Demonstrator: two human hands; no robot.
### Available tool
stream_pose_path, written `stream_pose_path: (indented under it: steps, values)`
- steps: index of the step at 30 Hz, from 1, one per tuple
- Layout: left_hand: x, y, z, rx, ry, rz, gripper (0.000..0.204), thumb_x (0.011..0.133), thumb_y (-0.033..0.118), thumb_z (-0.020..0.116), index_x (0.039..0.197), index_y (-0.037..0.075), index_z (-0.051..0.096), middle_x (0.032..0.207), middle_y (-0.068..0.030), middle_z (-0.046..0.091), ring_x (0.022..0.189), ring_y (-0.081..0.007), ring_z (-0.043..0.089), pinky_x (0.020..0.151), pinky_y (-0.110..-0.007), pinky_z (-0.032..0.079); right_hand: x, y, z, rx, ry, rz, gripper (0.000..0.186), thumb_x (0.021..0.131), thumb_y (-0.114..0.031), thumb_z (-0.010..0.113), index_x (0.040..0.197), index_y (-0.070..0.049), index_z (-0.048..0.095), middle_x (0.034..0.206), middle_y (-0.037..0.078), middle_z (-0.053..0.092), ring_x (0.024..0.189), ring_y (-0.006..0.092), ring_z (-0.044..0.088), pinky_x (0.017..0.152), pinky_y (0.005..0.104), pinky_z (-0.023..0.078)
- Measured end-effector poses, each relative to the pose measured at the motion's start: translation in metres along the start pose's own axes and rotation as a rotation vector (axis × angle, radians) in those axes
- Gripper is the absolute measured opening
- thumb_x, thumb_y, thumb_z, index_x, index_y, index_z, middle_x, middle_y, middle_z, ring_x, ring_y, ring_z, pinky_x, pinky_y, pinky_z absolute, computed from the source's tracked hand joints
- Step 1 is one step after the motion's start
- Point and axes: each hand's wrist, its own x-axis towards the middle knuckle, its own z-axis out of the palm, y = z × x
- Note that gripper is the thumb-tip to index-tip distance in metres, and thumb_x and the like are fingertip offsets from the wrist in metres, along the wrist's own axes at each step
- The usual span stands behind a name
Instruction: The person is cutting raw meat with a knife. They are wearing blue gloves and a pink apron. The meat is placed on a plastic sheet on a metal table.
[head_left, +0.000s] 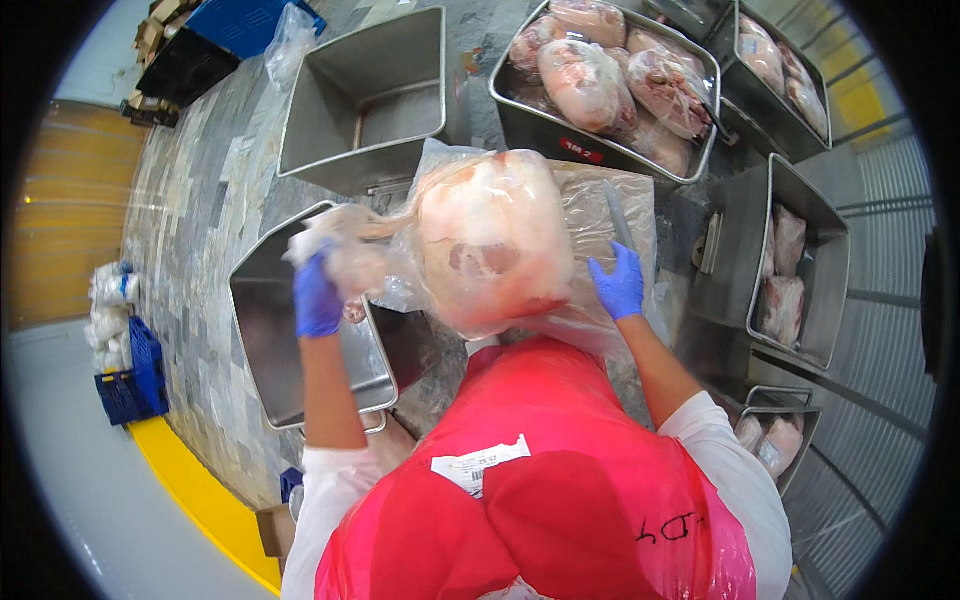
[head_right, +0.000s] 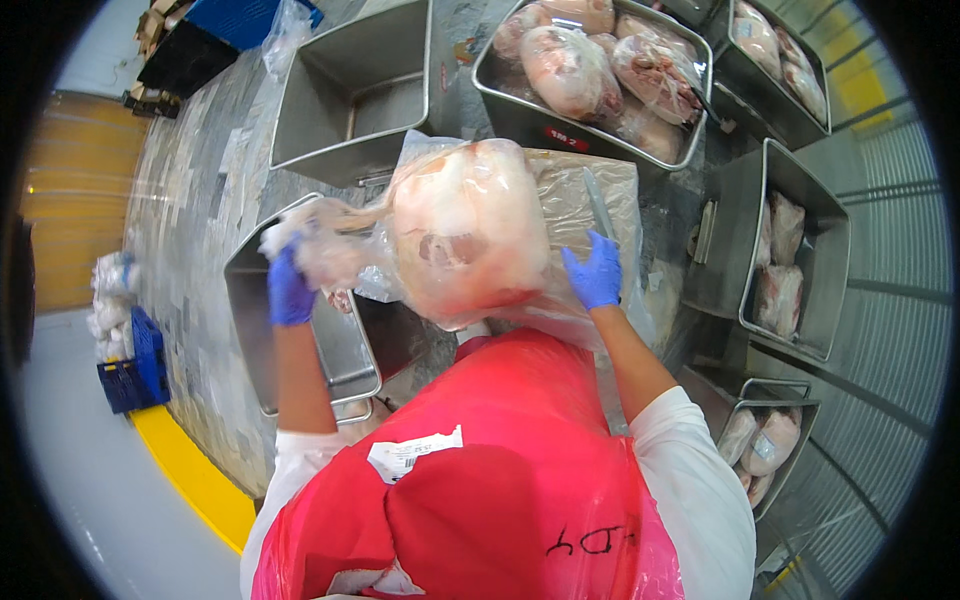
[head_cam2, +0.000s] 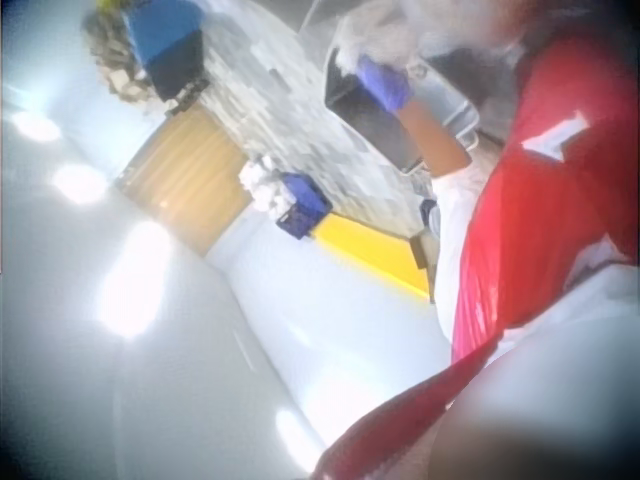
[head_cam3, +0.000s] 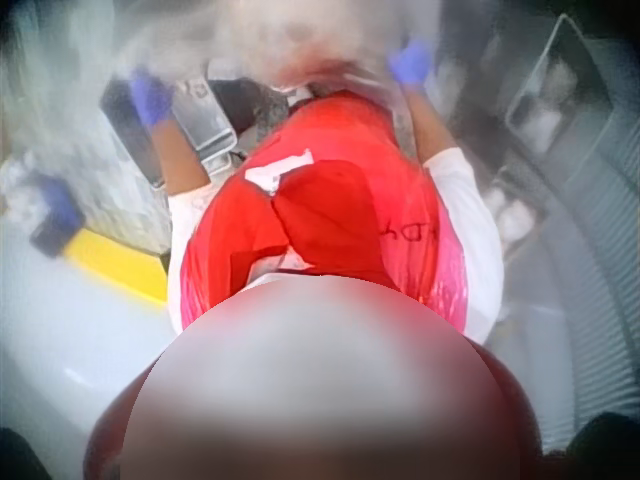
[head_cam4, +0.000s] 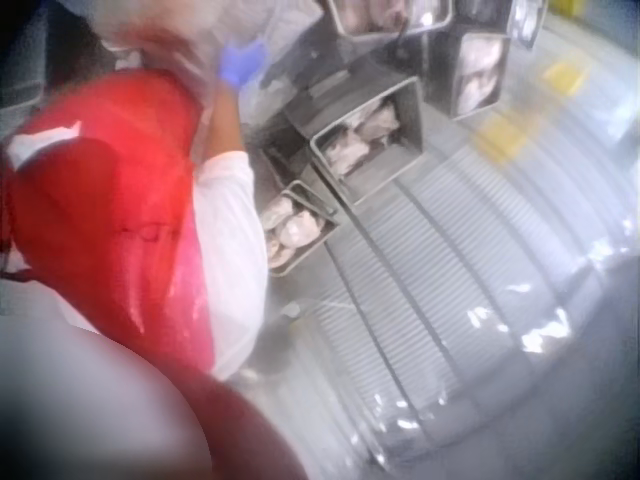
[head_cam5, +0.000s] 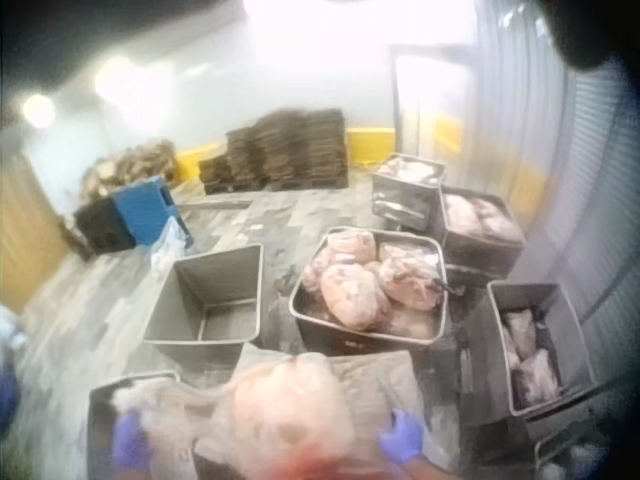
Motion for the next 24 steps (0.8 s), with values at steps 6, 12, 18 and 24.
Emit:
stream_pose_path:
  steps: [6,12,18,24]
  values:
    - [0.06,-0.151,0.033,0.103,0.034,-0.243,0.032,0.101,0.027,0.059,0.125,0.007,0.066,0.113,-0.0062,0.071,0.099,-0.018,0.069,0.089,-0.035,0.057,0.006,-0.112,0.031,0.426,-0.16,-0.059,0.109,0.074,-0.047,0.089,0.154,0.005,0.035,0.151,0.03,0.044,0.14,0.0434,0.045,0.119,0.0473,0.037]
    - [0.084,-0.156,0.045,-0.016,-0.09,-0.705,0.055,0.105,0.047,0.049,0.143,0.008,0.058,0.136,-0.0111,0.067,0.12,-0.025,0.066,0.104,-0.04,0.052,0.015,-0.106,0.047,0.672,-0.176,0.017,0.119,0.069,-0.043,0.093,0.156,0.007,0.028,0.155,0.028,0.039,0.145,0.0394,0.041,0.121,0.0468,0.034]
    - [0.069,-0.152,0.051,-0.023,0.001,-0.65,0.06,0.108,0.05,0.042,0.15,0.008,0.053,0.143,-0.0113,0.063,0.128,-0.0262,0.062,0.111,-0.041,0.048,0.018,-0.087,0.052,0.892,-0.256,0.085,0.12,0.073,-0.046,0.091,0.159,0.004,0.025,0.158,0.023,0.038,0.147,0.0337,0.039,0.122,0.044,0.033]
    - [0.044,-0.129,0.116,-0.245,-0.058,-0.57,0.045,0.108,0.04,0.05,0.138,0.008,0.06,0.12,-0.007,0.07,0.107,-0.0199,0.067,0.095,-0.034,0.055,0.027,-0.016,0.041,1.316,-0.45,0.38,0.083,0.101,-0.051,0.061,0.16,-0.001,0.031,0.16,0.01,0.042,0.145,0.0229,0.041,0.122,0.0398,0.033]
